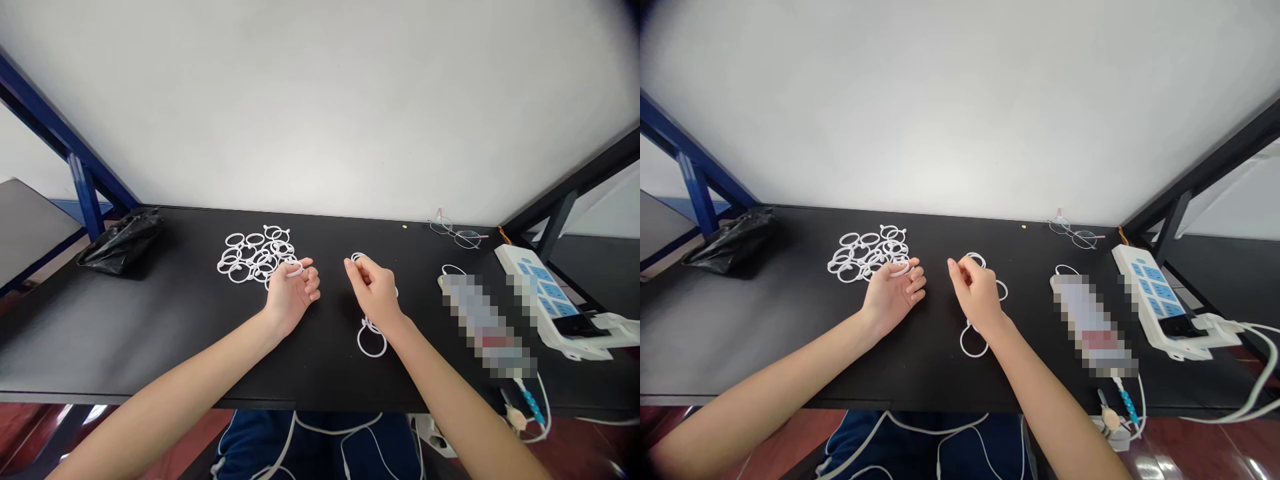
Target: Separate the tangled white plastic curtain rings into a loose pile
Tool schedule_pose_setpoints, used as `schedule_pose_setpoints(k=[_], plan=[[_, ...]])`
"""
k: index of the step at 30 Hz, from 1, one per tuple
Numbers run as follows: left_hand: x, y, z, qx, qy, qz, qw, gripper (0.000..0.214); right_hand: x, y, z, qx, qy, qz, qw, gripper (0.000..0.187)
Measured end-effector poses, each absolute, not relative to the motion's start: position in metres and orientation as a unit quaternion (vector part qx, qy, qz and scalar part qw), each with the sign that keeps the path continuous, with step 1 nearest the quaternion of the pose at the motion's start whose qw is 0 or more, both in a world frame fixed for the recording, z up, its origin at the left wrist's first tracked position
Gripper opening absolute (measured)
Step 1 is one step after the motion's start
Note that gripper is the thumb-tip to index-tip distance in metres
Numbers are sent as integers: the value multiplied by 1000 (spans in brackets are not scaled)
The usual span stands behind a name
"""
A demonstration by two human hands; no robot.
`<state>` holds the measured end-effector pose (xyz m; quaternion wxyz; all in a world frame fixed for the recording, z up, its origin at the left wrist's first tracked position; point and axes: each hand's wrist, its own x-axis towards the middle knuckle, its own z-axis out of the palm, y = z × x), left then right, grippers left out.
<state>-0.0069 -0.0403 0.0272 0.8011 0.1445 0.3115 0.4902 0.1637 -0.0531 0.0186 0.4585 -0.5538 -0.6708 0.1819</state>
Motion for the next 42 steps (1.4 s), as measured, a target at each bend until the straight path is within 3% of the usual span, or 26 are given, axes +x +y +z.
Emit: schedule_pose_setpoints(k=[12, 18, 25, 32, 42], plan=[[-8, -40, 24, 107, 310, 523, 787, 21, 166, -51, 15, -600, -689, 177, 366, 35], [-8, -40, 24, 111, 302, 517, 793, 23, 173, -45, 11, -599, -694, 76, 392, 9], [-8, -42, 27, 124, 280, 492, 815, 25, 177, -44, 5, -642, -696, 98, 306, 33], [-7, -49, 34, 165, 221, 420, 865, 37, 178, -42, 4, -600, -711, 130, 342, 35], [-5, -48, 34, 186, 241, 415, 857, 34, 177, -42, 3, -577, -712, 135, 378, 30]])
